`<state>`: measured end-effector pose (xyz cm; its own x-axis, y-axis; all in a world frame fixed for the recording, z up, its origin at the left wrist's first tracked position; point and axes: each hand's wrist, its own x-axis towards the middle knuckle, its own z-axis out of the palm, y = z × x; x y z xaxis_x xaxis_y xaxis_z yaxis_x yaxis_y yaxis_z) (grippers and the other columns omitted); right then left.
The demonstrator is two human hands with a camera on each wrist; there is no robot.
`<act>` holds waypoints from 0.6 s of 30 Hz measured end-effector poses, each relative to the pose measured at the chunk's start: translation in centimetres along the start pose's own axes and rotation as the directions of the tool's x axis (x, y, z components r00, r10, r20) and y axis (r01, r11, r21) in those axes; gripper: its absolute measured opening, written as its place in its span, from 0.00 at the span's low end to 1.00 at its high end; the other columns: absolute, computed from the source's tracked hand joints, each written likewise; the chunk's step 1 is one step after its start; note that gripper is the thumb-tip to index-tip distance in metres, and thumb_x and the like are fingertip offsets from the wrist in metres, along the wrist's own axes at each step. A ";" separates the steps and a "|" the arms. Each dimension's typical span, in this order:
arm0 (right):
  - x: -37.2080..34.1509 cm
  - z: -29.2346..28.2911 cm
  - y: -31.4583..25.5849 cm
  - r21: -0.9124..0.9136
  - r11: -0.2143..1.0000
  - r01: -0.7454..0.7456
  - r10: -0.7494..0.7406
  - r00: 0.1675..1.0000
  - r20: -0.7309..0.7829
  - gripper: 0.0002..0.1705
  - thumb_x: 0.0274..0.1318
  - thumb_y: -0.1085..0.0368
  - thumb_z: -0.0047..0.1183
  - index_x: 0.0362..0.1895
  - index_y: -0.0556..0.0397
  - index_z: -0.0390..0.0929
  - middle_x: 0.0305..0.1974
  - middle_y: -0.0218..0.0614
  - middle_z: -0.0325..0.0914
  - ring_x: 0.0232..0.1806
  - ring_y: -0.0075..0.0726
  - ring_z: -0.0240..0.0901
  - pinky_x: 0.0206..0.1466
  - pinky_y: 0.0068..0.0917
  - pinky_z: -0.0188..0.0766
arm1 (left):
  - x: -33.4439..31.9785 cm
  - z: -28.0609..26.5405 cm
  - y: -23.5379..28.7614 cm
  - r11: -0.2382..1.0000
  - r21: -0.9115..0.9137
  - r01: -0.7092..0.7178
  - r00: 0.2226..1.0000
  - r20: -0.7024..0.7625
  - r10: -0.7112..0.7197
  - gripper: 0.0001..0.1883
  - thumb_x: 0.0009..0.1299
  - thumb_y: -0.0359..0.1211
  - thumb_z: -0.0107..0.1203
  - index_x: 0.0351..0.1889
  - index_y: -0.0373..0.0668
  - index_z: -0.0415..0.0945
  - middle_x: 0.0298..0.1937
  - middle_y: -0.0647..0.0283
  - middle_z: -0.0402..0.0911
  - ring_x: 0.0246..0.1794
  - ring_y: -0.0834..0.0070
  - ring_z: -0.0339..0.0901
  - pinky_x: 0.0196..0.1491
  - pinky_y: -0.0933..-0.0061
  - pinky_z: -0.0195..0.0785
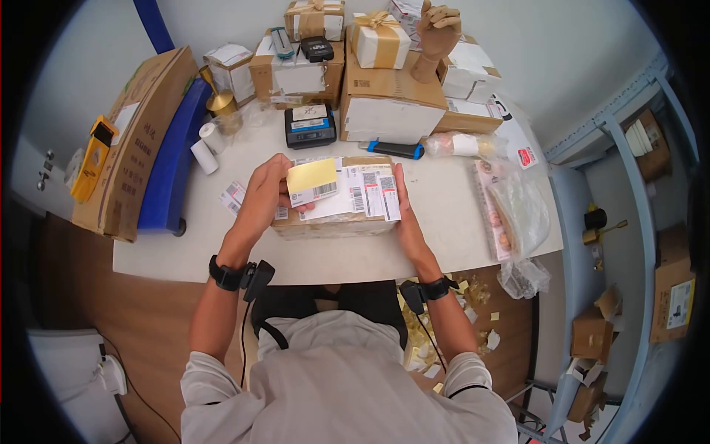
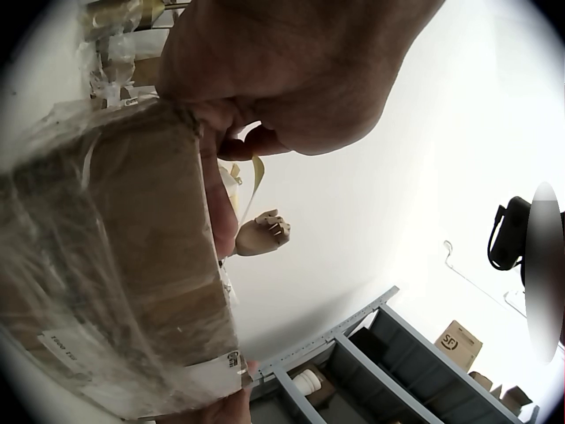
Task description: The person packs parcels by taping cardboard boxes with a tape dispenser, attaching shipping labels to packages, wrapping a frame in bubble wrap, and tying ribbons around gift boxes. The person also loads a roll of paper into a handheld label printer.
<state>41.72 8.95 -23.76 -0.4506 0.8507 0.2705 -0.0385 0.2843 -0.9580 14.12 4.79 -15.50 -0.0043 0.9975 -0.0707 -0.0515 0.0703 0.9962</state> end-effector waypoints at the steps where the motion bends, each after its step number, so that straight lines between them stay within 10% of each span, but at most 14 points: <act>1: 0.0 0.1 -0.2 -0.052 0.999 -0.003 0.003 1.000 -0.010 0.46 0.75 0.35 0.19 0.81 0.54 0.33 0.83 0.41 0.31 0.84 0.44 0.28 0.82 0.36 0.26 | 0.0 0.0 -0.1 1.000 0.000 -0.008 1.000 0.006 0.008 0.21 0.84 0.45 0.29 0.40 0.40 0.66 0.39 0.52 0.82 0.33 0.67 0.86 0.35 0.75 0.82; 5: -0.3 -0.4 -1.0 -0.219 0.975 0.045 -0.052 0.998 -0.025 0.45 0.75 0.35 0.22 0.81 0.53 0.37 0.82 0.43 0.33 0.84 0.46 0.30 0.82 0.37 0.30 | 0.1 0.2 0.1 1.000 -0.011 -0.006 1.000 -0.017 0.005 0.20 0.84 0.43 0.28 0.40 0.40 0.66 0.40 0.52 0.82 0.33 0.67 0.85 0.35 0.75 0.82; 11: 1.1 -2.7 -4.2 -0.317 0.931 0.181 -0.169 0.984 0.064 0.31 0.73 0.40 0.41 0.68 0.43 0.75 0.81 0.46 0.42 0.82 0.52 0.39 0.79 0.48 0.41 | -0.2 0.7 0.7 1.000 0.009 0.002 0.999 -0.035 -0.002 0.13 0.77 0.39 0.32 0.35 0.43 0.63 0.35 0.50 0.83 0.29 0.67 0.85 0.33 0.74 0.81; 18: 1.4 -2.2 -3.4 -0.481 0.828 0.289 -0.235 0.957 0.169 0.32 0.68 0.38 0.47 0.66 0.41 0.77 0.80 0.47 0.48 0.82 0.55 0.39 0.79 0.48 0.43 | 0.1 0.0 0.0 1.000 -0.020 0.013 1.000 0.005 -0.012 0.17 0.82 0.40 0.29 0.39 0.40 0.65 0.40 0.50 0.83 0.33 0.67 0.86 0.32 0.76 0.81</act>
<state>43.16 10.17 -19.93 -0.5734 0.6724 0.4680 0.2675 0.6936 -0.6689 14.14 4.86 -15.50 0.0011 0.9966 -0.0828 -0.0718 0.0827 0.9940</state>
